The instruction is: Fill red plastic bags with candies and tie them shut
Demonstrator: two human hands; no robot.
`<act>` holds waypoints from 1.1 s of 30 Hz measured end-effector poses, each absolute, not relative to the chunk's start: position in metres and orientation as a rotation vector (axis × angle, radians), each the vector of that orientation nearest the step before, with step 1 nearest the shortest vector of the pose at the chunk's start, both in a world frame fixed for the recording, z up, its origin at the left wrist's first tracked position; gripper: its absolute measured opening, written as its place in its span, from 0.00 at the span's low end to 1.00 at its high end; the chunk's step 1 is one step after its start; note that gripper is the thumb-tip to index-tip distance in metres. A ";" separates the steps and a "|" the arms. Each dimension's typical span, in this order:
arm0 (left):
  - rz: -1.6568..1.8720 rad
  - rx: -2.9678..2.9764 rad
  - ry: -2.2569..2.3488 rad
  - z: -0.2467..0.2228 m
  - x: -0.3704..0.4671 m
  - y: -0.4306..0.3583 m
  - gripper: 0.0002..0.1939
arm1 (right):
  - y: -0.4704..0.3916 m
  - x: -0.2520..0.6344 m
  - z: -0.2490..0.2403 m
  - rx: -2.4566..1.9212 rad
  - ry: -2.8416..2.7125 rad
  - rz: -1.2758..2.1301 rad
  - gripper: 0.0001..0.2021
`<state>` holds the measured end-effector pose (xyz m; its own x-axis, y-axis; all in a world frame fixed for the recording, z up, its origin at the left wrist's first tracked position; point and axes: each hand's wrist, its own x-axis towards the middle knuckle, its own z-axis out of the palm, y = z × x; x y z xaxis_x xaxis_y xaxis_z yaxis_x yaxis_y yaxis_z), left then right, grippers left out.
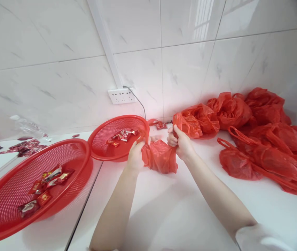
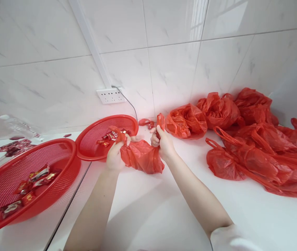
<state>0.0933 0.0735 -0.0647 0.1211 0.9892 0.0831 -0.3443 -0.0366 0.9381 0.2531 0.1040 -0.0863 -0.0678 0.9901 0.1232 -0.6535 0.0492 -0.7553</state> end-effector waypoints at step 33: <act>0.949 1.055 0.824 -0.045 0.080 0.057 0.26 | 0.070 0.289 -0.046 -0.764 -1.280 0.965 0.07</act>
<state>0.0802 0.0570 -0.0453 0.3723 0.9224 -0.1027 -0.2319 0.1996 0.9520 0.2886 0.0698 -0.0458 0.0192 0.9051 0.4247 -0.1586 0.4221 -0.8926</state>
